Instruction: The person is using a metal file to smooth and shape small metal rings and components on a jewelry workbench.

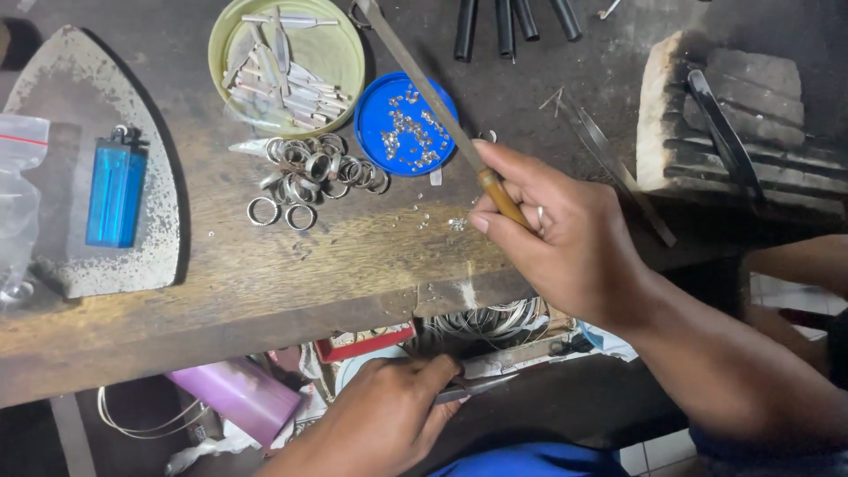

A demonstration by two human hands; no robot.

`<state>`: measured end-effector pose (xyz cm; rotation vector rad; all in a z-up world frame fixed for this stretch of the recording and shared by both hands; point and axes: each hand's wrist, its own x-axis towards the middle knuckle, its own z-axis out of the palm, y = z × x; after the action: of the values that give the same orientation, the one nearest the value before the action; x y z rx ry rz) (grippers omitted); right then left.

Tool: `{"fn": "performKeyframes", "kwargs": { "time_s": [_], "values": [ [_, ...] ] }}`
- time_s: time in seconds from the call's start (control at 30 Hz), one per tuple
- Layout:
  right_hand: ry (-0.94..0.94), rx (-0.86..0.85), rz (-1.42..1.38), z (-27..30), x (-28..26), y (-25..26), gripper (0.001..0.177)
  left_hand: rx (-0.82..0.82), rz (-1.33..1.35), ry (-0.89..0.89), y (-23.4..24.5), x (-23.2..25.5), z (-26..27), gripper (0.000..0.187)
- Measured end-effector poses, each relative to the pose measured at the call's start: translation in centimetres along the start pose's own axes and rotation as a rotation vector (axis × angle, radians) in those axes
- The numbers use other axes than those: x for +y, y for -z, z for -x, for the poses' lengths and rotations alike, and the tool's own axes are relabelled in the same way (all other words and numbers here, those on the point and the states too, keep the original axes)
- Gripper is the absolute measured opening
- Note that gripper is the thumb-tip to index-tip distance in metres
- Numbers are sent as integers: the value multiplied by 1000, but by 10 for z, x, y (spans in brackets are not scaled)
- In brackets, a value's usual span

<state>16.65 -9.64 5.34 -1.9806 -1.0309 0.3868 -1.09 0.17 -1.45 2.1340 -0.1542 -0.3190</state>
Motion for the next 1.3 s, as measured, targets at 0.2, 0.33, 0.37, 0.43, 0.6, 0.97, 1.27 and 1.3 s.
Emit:
{"fn": "performKeyframes", "kwargs": {
  "time_s": [0.2,0.33,0.37,0.43,0.6,0.97,1.27,1.3],
  "values": [
    [-20,7,83,-3,2,-9,47,-13,2,25,3,2,1,20],
    [-22,10,117,-3,-2,-8,45,-13,-5,30,3,1,0,20],
    [-23,9,117,-3,-2,-8,45,-14,-4,31,2,1,1,20],
    [-11,9,124,-3,-2,-7,44,2,-2,16,2,1,1,19],
    [85,37,211,6,1,0,45,37,23,-14,3,1,0,18],
    [-23,65,-335,48,28,11,46,49,-57,28,5,4,-2,19],
    [-163,-70,-642,45,34,29,46,286,-4,-61,15,20,-1,19],
    [-179,-75,-663,45,34,29,47,332,38,-78,16,23,-1,18]
  ]
}}
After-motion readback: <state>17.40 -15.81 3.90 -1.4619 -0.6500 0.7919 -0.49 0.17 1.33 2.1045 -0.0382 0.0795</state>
